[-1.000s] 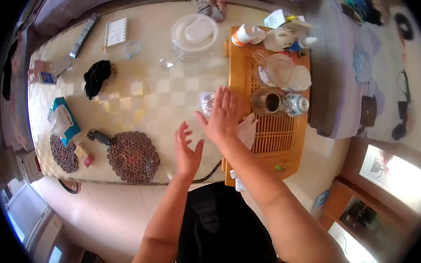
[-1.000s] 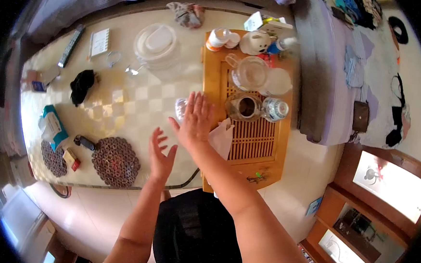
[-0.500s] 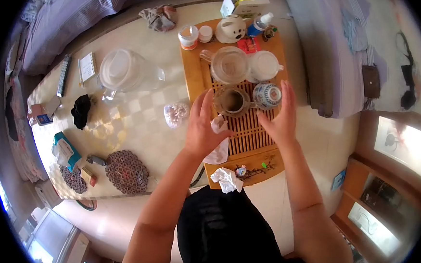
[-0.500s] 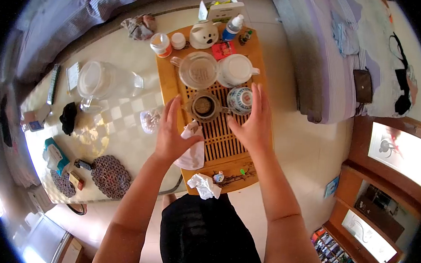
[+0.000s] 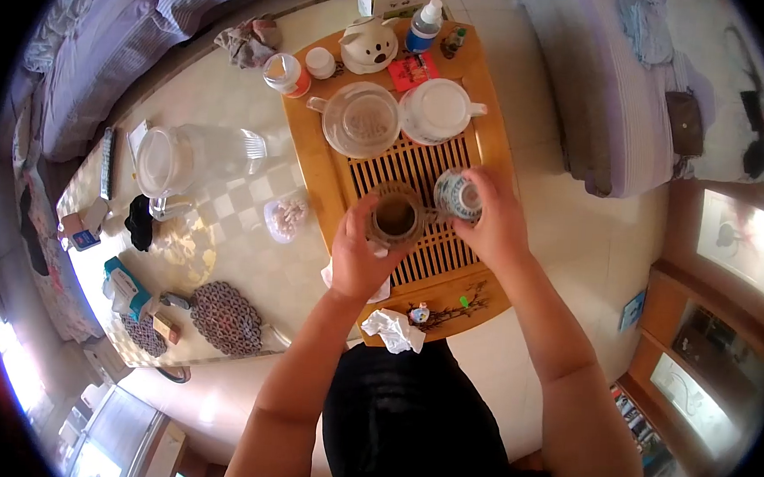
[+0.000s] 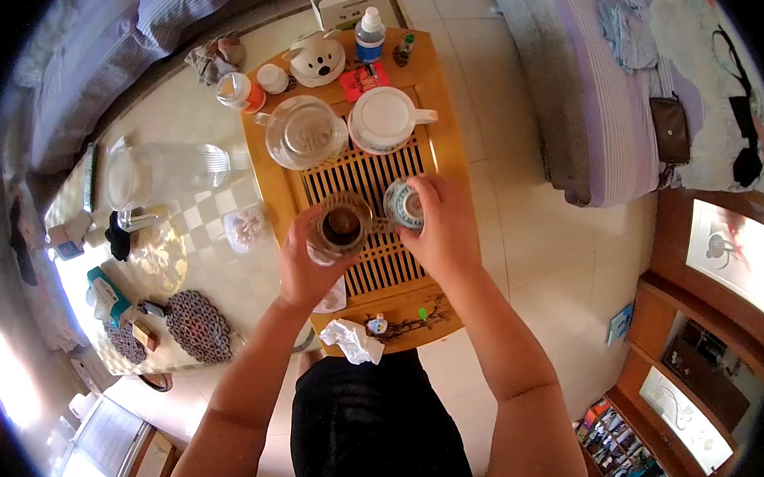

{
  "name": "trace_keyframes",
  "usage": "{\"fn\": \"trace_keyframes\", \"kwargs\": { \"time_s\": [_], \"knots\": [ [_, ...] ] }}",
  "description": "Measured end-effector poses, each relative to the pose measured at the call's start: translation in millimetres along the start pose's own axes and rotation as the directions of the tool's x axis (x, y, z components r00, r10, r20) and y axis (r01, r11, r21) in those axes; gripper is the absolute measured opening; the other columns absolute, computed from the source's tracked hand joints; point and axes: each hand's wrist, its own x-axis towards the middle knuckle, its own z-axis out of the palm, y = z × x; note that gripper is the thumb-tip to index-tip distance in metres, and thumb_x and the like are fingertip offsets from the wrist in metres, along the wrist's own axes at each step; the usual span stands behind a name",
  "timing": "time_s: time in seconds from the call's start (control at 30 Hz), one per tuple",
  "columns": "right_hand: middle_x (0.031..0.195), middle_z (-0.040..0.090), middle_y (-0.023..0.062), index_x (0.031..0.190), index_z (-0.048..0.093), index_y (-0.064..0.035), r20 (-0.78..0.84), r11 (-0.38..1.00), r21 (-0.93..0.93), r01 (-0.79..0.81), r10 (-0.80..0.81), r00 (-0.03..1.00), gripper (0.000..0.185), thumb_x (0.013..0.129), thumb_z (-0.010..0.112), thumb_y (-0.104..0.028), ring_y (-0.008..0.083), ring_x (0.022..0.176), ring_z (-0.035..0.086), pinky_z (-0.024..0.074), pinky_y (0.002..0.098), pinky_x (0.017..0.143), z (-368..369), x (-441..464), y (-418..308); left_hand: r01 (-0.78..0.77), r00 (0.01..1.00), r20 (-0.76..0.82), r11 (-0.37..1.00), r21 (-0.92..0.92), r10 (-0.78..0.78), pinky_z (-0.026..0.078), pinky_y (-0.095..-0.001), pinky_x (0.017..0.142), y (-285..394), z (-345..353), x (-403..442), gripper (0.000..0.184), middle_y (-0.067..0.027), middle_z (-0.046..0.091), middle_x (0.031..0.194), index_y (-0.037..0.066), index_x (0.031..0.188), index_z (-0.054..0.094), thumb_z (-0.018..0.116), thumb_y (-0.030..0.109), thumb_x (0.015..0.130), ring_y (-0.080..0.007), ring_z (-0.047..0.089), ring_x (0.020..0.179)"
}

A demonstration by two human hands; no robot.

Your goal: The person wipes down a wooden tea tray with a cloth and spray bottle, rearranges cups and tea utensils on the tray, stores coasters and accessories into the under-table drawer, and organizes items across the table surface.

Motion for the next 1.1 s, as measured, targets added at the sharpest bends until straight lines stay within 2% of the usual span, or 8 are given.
{"fn": "trace_keyframes", "kwargs": {
  "time_s": [0.13,0.23,0.3,0.4,0.57,0.67,0.87,1.1],
  "knots": [
    [0.119,0.053,0.0127,0.118,0.046,-0.0110,0.042,0.999,-0.034,-0.016,0.017,0.999,0.067,0.060,0.080,-0.007,0.0351,0.105,0.056,0.0491,0.0392,0.085,-3.1,-30.5,-0.6,0.048,0.997,0.064,0.999,0.012,-0.049,0.046,-0.0398,0.093,4.4,3.7,-30.8,0.082,-0.0177,0.055,0.121,0.001,0.126,0.044,0.085,0.010,0.055,-0.0337,0.056,0.110],
    [0.126,0.051,0.0141,0.123,0.045,-0.0100,0.134,0.997,0.005,-0.074,0.073,0.988,0.071,0.062,0.081,-0.011,0.0352,0.114,0.052,0.0460,0.0413,0.093,-13.9,-34.7,-6.7,0.036,0.996,0.076,0.999,0.003,-0.036,0.041,-0.0437,0.099,11.4,-5.1,-38.9,0.102,-0.0201,0.046,0.133,0.000,0.135,0.035,0.090,0.022,0.051,-0.0367,0.047,0.121],
    [0.133,0.045,0.0167,0.129,0.042,-0.0083,0.034,0.999,-0.012,0.050,-0.050,0.998,0.077,0.062,0.081,-0.015,0.0364,0.118,0.048,0.0408,0.0431,0.098,-26.2,-17.4,-5.5,-0.040,0.999,0.015,0.999,-0.029,0.040,0.037,-0.0455,0.103,10.6,-11.4,-34.4,0.115,-0.0208,0.039,0.138,0.000,0.139,0.028,0.091,0.034,0.049,-0.0397,0.039,0.126],
    [0.143,0.036,0.0188,0.137,0.036,-0.0095,-0.053,0.985,-0.028,0.171,-0.172,0.984,0.087,0.063,0.081,-0.018,0.0372,0.126,0.041,0.0345,0.0455,0.104,-40.1,37.8,-8.8,-0.180,0.971,-0.122,0.963,0.203,0.207,0.033,-0.0467,0.105,13.1,-30.5,17.6,0.115,-0.0213,0.038,0.139,0.001,0.140,0.027,0.090,0.036,0.051,-0.0400,0.037,0.127],
    [0.137,0.042,0.0153,0.136,0.040,-0.0144,0.086,0.944,-0.183,0.276,-0.264,0.961,0.084,0.062,0.080,-0.015,0.0341,0.123,0.044,0.0371,0.0446,0.102,-23.0,118.2,-3.8,-0.245,0.966,0.064,0.818,0.521,0.249,0.030,-0.0476,0.107,45.1,-49.6,121.4,0.111,-0.0179,0.040,0.134,0.013,0.142,0.032,0.089,0.021,0.047,-0.0370,0.037,0.126],
    [0.131,0.047,0.0126,0.131,0.044,-0.0143,0.244,0.985,-0.060,0.164,-0.145,0.959,0.080,0.060,0.080,-0.011,0.0330,0.118,0.048,0.0412,0.0426,0.098,-25.8,124.3,-9.6,-0.264,0.962,0.211,0.780,0.568,0.172,0.032,-0.0459,0.105,39.3,-45.8,132.4,0.100,-0.0147,0.043,0.129,0.016,0.138,0.038,0.085,0.021,0.051,-0.0351,0.042,0.122],
    [0.122,0.052,0.0117,0.126,0.048,-0.0132,0.251,0.979,-0.085,0.185,-0.158,0.955,0.076,0.057,0.080,-0.009,0.0328,0.114,0.050,0.0439,0.0412,0.095,-30.4,84.5,-3.9,-0.197,0.979,0.169,0.744,0.639,0.115,0.035,-0.0472,0.097,45.3,-37.4,100.8,0.090,-0.0126,0.046,0.121,0.016,0.135,0.043,0.083,0.023,0.054,-0.0323,0.047,0.113],
    [0.122,0.052,0.0103,0.126,0.048,-0.0141,0.269,0.987,-0.033,0.157,-0.142,0.953,0.072,0.060,0.079,-0.014,0.0323,0.113,0.051,0.0442,0.0405,0.094,-37.9,56.1,-6.4,-0.142,0.983,0.174,0.813,0.565,0.050,0.031,-0.0473,0.099,58.3,-26.7,58.2,0.097,-0.0126,0.047,0.122,0.017,0.134,0.045,0.085,0.042,0.049,-0.0311,0.046,0.113]
  ]
}}
